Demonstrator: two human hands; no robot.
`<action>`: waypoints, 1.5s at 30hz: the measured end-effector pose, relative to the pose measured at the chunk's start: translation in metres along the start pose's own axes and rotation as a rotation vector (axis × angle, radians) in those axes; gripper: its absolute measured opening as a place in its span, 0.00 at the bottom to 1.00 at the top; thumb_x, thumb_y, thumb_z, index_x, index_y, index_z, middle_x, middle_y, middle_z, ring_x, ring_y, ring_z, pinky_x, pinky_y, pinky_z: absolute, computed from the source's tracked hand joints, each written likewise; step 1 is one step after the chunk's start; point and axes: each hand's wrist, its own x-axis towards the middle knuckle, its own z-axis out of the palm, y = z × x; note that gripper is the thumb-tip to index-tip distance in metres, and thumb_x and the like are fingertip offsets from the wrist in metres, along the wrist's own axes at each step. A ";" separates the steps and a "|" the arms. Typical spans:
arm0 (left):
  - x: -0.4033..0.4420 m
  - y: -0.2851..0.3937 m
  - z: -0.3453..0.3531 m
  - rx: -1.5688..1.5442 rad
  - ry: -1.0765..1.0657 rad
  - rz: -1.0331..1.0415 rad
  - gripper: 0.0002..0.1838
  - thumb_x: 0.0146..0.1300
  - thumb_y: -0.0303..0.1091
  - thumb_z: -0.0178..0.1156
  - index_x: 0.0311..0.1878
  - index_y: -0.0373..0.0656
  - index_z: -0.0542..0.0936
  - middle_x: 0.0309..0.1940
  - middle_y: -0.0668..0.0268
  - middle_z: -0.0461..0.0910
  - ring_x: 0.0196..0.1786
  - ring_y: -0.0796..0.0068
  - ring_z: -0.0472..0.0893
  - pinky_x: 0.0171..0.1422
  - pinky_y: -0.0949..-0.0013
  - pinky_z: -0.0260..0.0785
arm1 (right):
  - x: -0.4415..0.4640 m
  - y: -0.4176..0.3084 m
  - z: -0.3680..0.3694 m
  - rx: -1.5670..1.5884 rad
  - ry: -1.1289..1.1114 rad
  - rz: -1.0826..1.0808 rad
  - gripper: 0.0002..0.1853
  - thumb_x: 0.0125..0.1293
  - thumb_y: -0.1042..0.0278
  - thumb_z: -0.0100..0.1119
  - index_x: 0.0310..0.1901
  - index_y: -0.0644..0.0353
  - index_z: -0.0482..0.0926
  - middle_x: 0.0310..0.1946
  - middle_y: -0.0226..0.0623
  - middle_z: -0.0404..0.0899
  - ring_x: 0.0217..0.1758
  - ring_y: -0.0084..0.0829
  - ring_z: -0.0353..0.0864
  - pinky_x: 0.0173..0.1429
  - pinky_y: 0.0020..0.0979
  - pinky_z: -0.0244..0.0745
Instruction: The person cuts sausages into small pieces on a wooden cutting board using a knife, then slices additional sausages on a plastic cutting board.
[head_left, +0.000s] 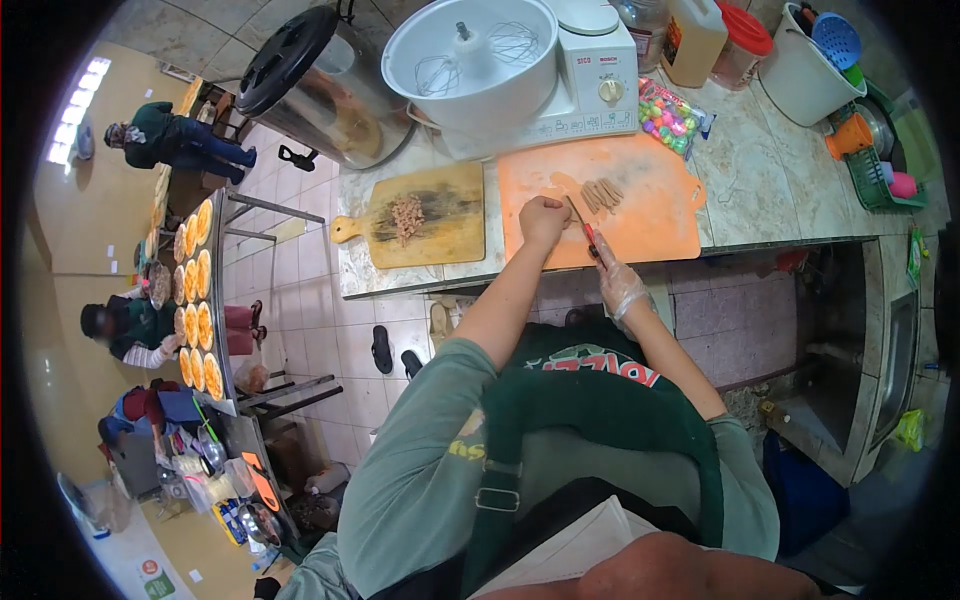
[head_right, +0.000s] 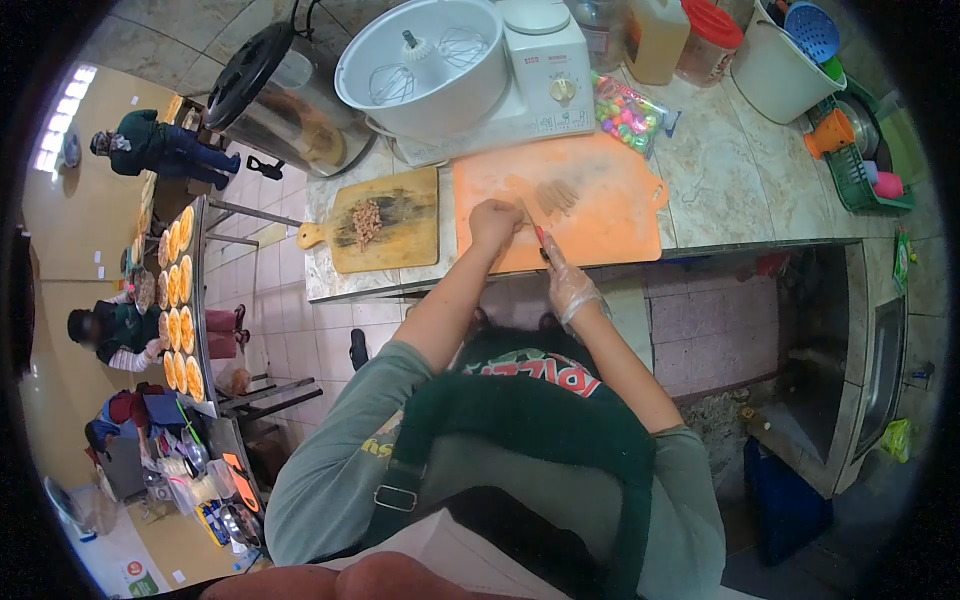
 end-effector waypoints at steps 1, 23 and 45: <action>-0.001 0.004 -0.001 0.039 -0.013 -0.031 0.06 0.42 0.23 0.60 0.26 0.31 0.75 0.18 0.60 0.77 0.20 0.75 0.78 0.23 0.75 0.70 | 0.002 0.000 0.001 0.000 -0.001 -0.002 0.28 0.64 0.68 0.35 0.65 0.37 0.44 0.43 0.58 0.71 0.45 0.54 0.72 0.48 0.46 0.65; 0.005 -0.010 0.006 -0.021 0.061 -0.054 0.07 0.41 0.23 0.61 0.24 0.35 0.72 0.19 0.62 0.75 0.20 0.74 0.77 0.23 0.74 0.70 | -0.005 -0.015 -0.009 -0.174 -0.073 0.086 0.35 0.58 0.74 0.39 0.64 0.33 0.42 0.36 0.57 0.74 0.41 0.52 0.75 0.46 0.46 0.68; -0.001 -0.010 0.005 -0.008 0.089 -0.007 0.07 0.41 0.23 0.61 0.24 0.36 0.73 0.20 0.63 0.75 0.22 0.76 0.76 0.24 0.75 0.69 | 0.003 -0.007 -0.002 -0.192 -0.017 -0.008 0.30 0.62 0.71 0.38 0.64 0.36 0.45 0.31 0.59 0.74 0.34 0.54 0.74 0.39 0.49 0.66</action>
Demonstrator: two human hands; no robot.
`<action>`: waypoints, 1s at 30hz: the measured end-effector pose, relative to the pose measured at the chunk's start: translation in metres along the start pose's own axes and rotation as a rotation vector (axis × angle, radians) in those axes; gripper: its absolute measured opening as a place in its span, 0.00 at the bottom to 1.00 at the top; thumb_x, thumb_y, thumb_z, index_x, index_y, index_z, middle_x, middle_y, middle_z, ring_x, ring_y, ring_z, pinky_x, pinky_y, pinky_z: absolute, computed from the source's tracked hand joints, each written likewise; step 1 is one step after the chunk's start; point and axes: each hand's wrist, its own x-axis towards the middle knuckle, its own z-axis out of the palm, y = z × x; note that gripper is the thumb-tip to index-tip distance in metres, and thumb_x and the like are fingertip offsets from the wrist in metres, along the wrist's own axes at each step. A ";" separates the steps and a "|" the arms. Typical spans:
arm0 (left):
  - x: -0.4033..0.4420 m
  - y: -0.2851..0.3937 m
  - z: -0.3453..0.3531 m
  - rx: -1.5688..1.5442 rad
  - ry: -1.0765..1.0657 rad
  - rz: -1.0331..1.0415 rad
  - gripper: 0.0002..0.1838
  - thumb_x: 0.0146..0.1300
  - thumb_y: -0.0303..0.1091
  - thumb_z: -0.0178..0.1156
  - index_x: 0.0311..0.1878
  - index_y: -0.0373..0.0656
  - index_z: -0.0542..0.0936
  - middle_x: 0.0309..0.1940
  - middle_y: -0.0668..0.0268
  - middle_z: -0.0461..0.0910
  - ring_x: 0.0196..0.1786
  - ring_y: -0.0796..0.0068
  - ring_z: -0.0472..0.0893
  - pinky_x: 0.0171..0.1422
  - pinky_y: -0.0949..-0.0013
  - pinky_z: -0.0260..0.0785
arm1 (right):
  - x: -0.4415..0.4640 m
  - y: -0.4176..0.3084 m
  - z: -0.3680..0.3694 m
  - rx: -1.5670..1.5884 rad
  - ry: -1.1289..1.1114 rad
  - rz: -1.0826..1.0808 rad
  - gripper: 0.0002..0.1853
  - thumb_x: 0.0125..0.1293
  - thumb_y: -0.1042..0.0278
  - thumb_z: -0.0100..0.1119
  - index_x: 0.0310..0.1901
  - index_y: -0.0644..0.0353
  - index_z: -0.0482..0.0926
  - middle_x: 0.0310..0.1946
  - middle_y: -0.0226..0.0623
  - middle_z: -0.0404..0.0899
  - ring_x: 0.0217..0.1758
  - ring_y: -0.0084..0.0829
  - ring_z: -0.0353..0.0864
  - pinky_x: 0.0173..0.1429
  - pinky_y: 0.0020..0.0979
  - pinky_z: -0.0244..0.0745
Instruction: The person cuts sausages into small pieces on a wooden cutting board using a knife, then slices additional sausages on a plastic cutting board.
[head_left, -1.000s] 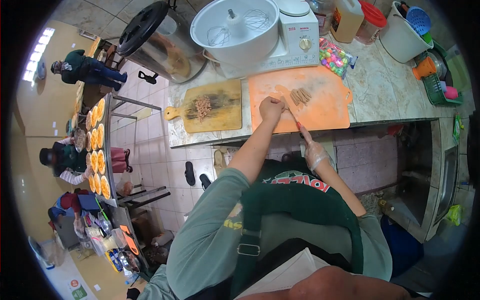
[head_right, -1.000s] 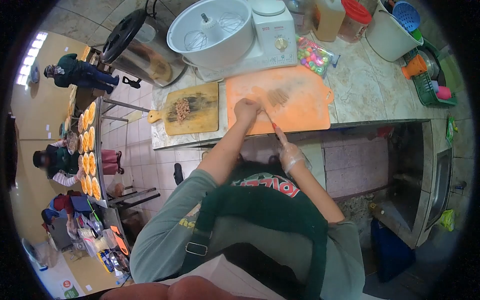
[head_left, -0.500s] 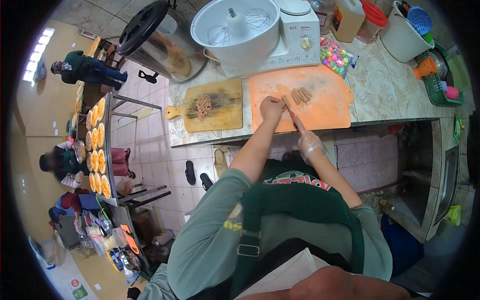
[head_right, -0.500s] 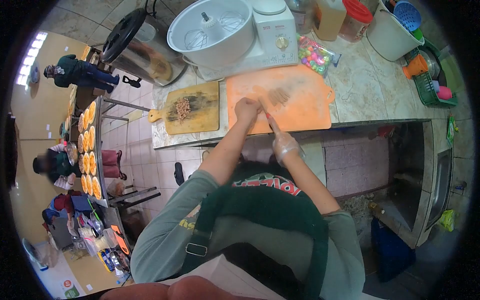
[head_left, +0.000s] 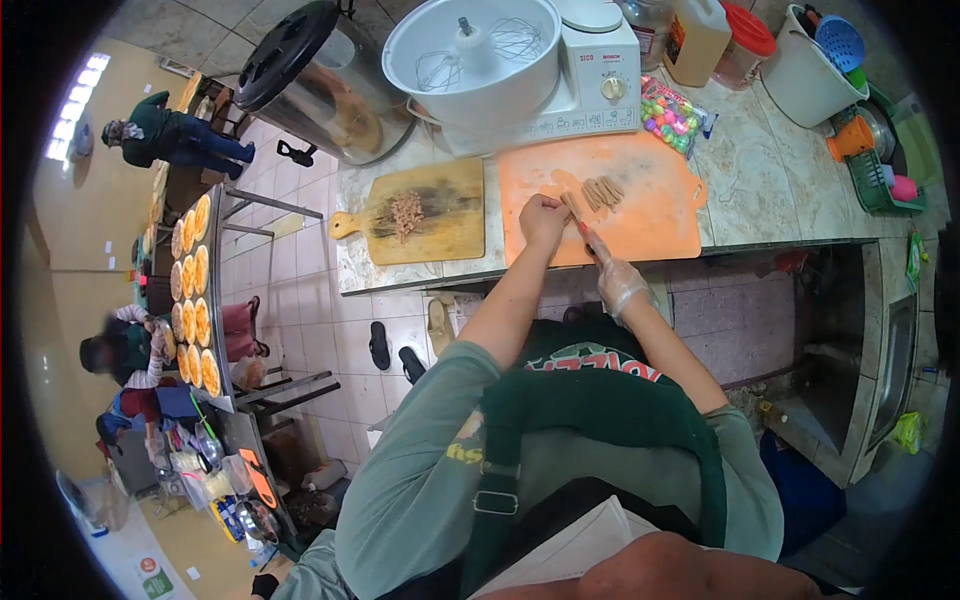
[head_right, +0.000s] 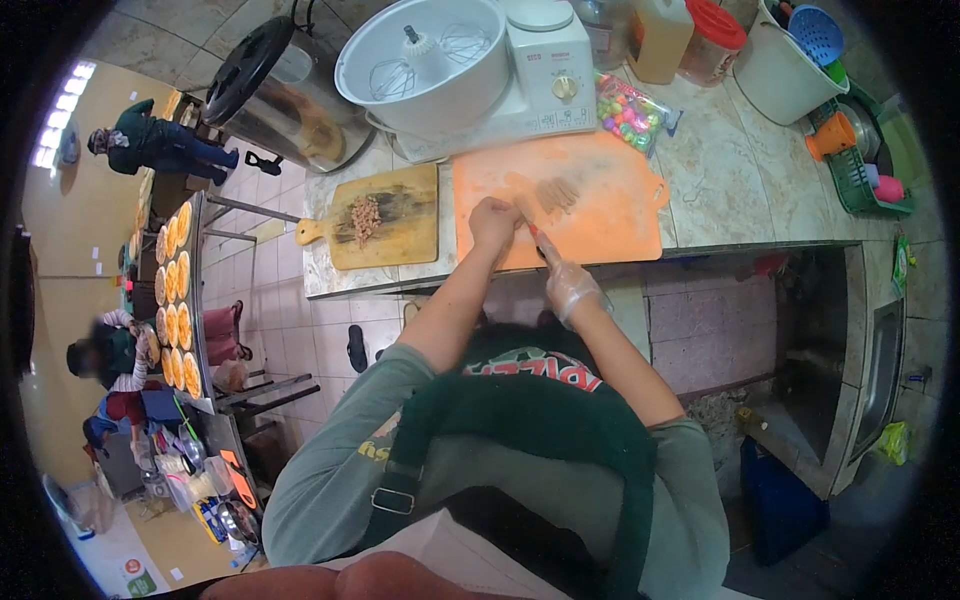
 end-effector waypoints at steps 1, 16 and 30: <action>0.000 0.000 0.000 0.008 0.011 0.011 0.07 0.41 0.23 0.61 0.24 0.36 0.73 0.19 0.63 0.75 0.22 0.76 0.76 0.25 0.75 0.70 | 0.005 0.002 0.001 0.001 -0.002 0.000 0.30 0.62 0.71 0.38 0.64 0.36 0.45 0.31 0.59 0.74 0.34 0.54 0.74 0.39 0.49 0.66; -0.008 0.012 0.005 0.288 0.073 0.324 0.14 0.50 0.35 0.58 0.36 0.35 0.75 0.24 0.56 0.77 0.30 0.63 0.78 0.37 0.67 0.70 | -0.036 0.066 0.002 0.547 0.075 -0.274 0.29 0.59 0.78 0.41 0.64 0.50 0.53 0.58 0.49 0.61 0.62 0.38 0.61 0.62 0.30 0.57; -0.018 0.067 0.057 0.996 -0.217 0.303 0.34 0.52 0.55 0.53 0.56 0.42 0.61 0.47 0.51 0.63 0.47 0.53 0.70 0.46 0.59 0.69 | -0.059 0.092 -0.030 0.807 0.266 -0.065 0.27 0.60 0.79 0.40 0.63 0.60 0.53 0.63 0.41 0.54 0.67 0.33 0.52 0.65 0.27 0.49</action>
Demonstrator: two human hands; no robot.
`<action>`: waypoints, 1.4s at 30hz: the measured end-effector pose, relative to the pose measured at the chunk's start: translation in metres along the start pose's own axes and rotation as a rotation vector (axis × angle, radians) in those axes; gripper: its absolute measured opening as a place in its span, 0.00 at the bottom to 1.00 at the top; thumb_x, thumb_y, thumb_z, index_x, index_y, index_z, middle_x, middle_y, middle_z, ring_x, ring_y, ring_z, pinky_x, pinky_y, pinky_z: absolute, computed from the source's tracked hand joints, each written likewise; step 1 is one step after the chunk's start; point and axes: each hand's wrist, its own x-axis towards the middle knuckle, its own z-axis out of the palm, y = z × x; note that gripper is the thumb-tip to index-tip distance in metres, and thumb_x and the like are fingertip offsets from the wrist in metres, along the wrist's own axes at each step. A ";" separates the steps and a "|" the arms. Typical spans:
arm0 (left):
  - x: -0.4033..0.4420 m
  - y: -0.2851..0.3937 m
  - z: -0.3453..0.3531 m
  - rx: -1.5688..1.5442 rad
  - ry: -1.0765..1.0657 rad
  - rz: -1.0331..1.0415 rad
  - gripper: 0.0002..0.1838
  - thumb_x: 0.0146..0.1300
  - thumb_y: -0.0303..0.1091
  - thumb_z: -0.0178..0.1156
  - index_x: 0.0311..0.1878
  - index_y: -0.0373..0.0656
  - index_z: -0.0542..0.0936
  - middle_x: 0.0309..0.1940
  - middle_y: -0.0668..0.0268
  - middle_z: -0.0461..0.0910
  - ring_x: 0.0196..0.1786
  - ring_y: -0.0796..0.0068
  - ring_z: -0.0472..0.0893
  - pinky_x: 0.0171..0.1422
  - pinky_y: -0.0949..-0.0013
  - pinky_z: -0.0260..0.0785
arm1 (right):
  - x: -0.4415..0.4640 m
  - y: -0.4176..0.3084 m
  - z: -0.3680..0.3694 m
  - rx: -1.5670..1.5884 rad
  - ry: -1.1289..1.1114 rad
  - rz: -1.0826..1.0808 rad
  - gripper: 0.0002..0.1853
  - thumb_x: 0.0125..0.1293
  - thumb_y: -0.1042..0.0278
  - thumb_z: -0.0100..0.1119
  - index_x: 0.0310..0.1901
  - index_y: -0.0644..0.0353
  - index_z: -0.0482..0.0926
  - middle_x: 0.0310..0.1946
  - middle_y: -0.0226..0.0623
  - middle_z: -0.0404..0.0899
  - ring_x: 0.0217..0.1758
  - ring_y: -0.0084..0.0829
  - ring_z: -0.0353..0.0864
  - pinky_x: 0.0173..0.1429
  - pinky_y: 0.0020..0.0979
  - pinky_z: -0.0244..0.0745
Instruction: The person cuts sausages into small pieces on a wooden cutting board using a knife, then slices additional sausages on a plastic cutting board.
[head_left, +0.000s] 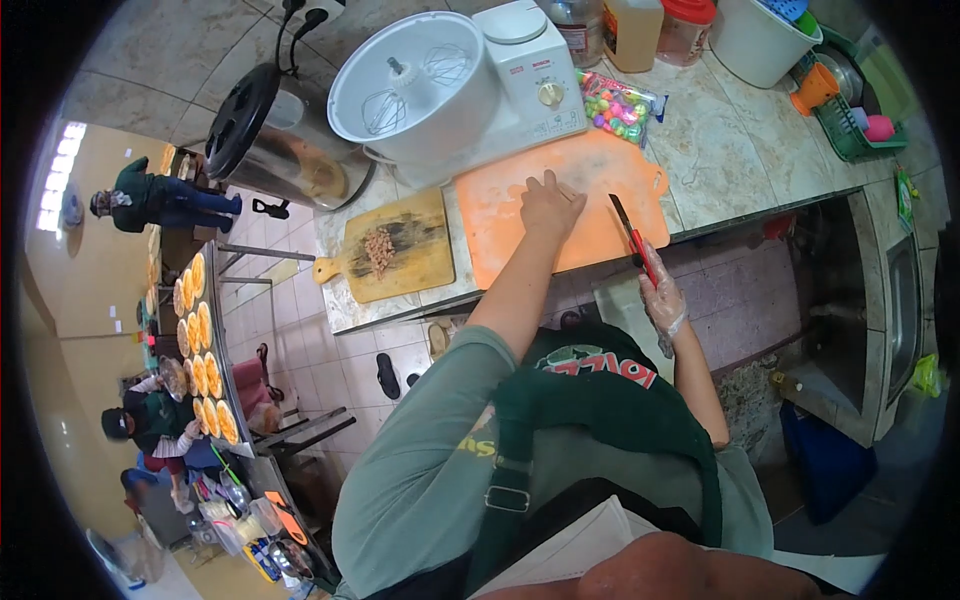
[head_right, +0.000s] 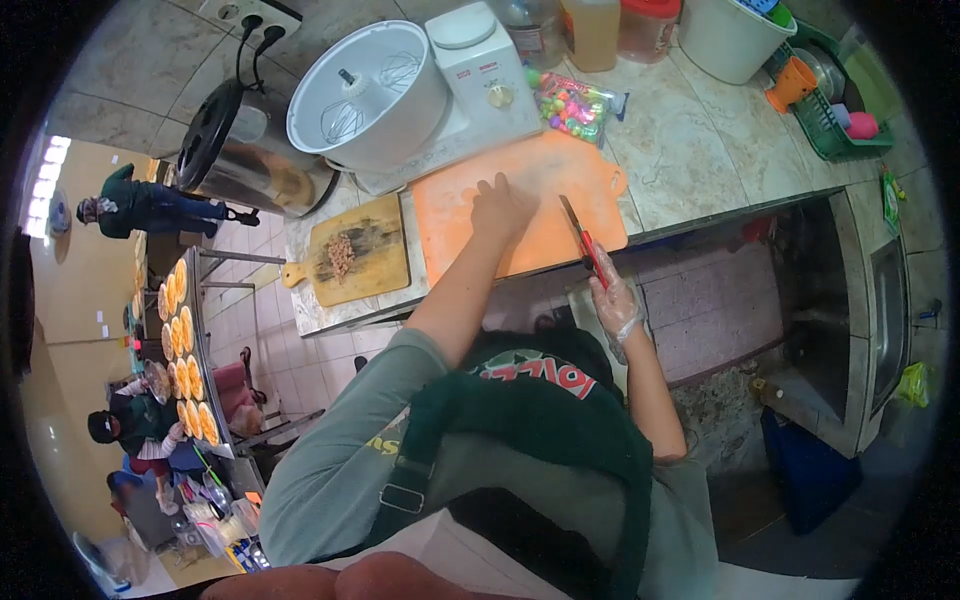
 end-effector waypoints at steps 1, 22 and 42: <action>0.002 0.003 0.001 0.056 -0.010 -0.001 0.32 0.52 0.53 0.54 0.55 0.43 0.62 0.46 0.52 0.63 0.48 0.54 0.69 0.46 0.59 0.69 | -0.001 0.002 -0.001 0.000 0.005 0.001 0.27 0.60 0.79 0.40 0.63 0.60 0.53 0.63 0.41 0.54 0.67 0.33 0.52 0.65 0.27 0.49; 0.013 -0.071 -0.013 -0.438 -0.035 0.626 0.42 0.37 0.29 0.66 0.60 0.39 0.60 0.53 0.55 0.68 0.56 0.58 0.66 0.61 0.64 0.57 | 0.043 0.003 0.027 -0.219 0.000 0.016 0.28 0.60 0.74 0.41 0.63 0.47 0.54 0.58 0.44 0.63 0.58 0.42 0.66 0.58 0.30 0.61; 0.006 -0.078 0.019 -0.417 0.155 0.597 0.25 0.45 0.31 0.62 0.50 0.37 0.71 0.50 0.53 0.69 0.53 0.55 0.68 0.57 0.63 0.61 | 0.039 -0.010 0.064 -0.545 -0.034 0.020 0.31 0.61 0.74 0.36 0.65 0.44 0.42 0.35 0.59 0.73 0.38 0.54 0.74 0.42 0.48 0.67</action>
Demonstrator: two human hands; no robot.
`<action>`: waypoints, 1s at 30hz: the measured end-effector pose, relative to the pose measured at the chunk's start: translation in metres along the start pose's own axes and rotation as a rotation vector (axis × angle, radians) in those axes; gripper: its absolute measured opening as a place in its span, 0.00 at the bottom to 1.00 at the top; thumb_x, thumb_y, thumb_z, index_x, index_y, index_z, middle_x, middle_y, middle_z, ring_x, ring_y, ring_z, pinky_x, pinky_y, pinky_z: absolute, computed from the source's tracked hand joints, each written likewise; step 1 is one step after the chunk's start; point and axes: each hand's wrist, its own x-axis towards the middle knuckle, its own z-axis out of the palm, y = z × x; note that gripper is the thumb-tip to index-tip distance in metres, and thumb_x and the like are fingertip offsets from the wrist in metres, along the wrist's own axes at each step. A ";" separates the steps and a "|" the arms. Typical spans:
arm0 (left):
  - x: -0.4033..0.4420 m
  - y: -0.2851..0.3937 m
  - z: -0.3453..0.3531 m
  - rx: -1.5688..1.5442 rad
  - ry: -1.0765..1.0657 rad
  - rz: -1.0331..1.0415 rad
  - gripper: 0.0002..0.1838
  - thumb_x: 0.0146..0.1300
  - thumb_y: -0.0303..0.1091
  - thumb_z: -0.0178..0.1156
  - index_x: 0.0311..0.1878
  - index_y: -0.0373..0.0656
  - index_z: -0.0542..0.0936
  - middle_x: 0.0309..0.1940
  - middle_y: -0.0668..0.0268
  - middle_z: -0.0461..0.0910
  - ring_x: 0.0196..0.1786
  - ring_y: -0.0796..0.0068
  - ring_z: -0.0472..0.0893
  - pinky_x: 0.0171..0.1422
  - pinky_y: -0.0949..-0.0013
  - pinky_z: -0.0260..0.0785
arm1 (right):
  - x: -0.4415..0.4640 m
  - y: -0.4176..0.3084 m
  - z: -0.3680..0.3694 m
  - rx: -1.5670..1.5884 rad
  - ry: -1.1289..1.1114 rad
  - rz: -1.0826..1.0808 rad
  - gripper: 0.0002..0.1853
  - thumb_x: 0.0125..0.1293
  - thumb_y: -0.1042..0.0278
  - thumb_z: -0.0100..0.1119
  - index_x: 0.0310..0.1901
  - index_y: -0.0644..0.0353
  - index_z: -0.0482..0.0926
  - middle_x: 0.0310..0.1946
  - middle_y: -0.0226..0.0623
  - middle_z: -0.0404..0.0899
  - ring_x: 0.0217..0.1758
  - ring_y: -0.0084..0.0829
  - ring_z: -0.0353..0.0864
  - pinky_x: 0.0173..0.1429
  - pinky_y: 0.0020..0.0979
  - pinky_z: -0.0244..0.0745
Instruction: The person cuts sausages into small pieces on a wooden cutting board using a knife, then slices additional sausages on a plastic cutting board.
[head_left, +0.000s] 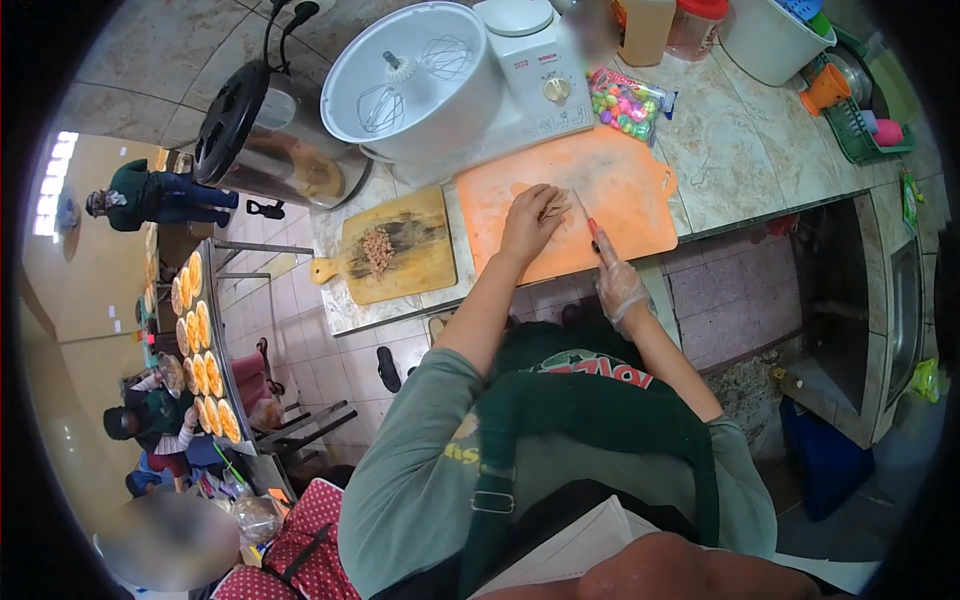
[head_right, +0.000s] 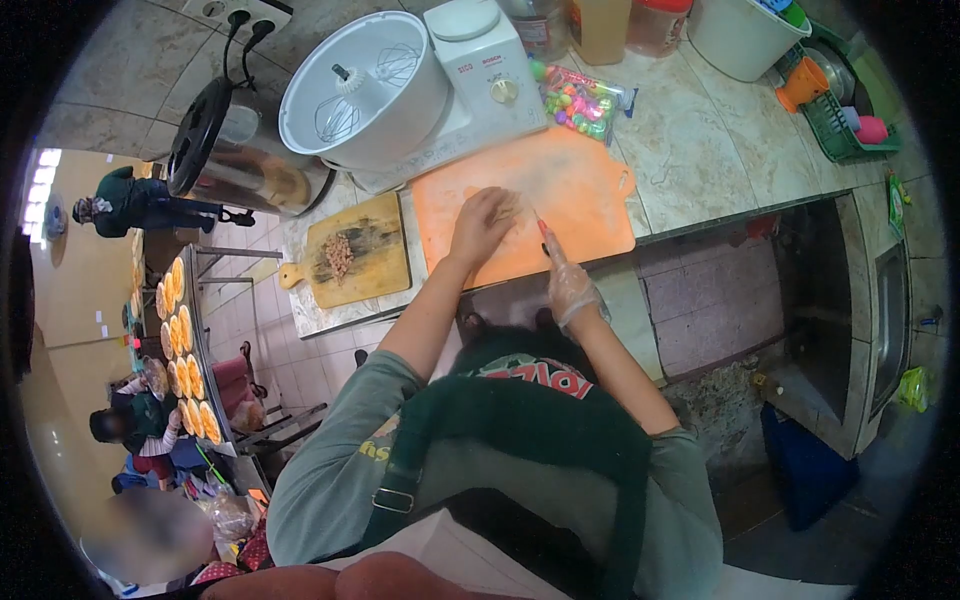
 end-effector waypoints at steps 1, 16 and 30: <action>-0.001 0.000 0.001 -0.015 0.019 0.016 0.24 0.45 0.31 0.62 0.49 0.38 0.72 0.50 0.53 0.69 0.53 0.55 0.68 0.57 0.63 0.61 | 0.002 0.000 -0.001 -0.001 -0.001 0.001 0.31 0.61 0.74 0.36 0.65 0.44 0.42 0.35 0.59 0.73 0.38 0.54 0.74 0.42 0.48 0.67; -0.003 0.002 0.004 0.085 0.104 0.093 0.16 0.51 0.33 0.59 0.45 0.41 0.76 0.43 0.57 0.74 0.48 0.59 0.72 0.51 0.64 0.64 | 0.010 -0.013 -0.010 -0.071 -0.117 0.095 0.28 0.65 0.67 0.33 0.64 0.32 0.41 0.43 0.51 0.73 0.44 0.52 0.72 0.48 0.47 0.66; -0.008 -0.005 0.004 0.201 0.143 0.222 0.17 0.53 0.33 0.56 0.47 0.42 0.74 0.48 0.54 0.72 0.49 0.56 0.71 0.52 0.61 0.64 | 0.014 -0.033 -0.029 -0.255 -0.201 0.171 0.27 0.65 0.65 0.37 0.63 0.29 0.45 0.38 0.52 0.74 0.42 0.51 0.74 0.45 0.48 0.68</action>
